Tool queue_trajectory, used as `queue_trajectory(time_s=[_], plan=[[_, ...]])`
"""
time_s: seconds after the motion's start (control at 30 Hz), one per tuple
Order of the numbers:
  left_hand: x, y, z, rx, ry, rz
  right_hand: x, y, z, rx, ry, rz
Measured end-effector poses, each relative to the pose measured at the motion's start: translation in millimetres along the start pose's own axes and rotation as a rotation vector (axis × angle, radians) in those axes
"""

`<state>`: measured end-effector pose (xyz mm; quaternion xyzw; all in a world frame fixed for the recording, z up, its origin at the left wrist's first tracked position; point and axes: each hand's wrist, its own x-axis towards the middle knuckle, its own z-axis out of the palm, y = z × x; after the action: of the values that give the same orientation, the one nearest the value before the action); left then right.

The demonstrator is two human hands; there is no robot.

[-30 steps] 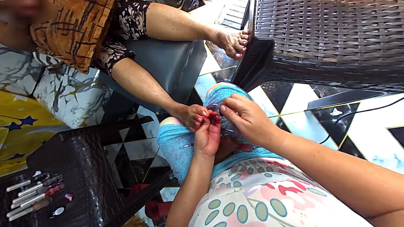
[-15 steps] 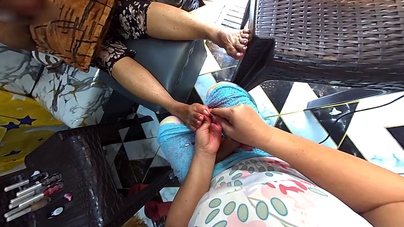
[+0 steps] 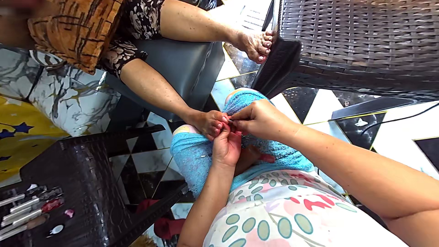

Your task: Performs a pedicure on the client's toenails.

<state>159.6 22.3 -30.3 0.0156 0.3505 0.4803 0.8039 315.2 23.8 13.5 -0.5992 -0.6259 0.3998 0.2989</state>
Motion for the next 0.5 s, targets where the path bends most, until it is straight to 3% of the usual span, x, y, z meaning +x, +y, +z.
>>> queue_trajectory(time_s=[0.5], plan=[[0.1, -1.4, -1.0, 0.007, -0.018, 0.017, 4.4, -6.7, -1.5, -0.016, -0.045, 0.094]])
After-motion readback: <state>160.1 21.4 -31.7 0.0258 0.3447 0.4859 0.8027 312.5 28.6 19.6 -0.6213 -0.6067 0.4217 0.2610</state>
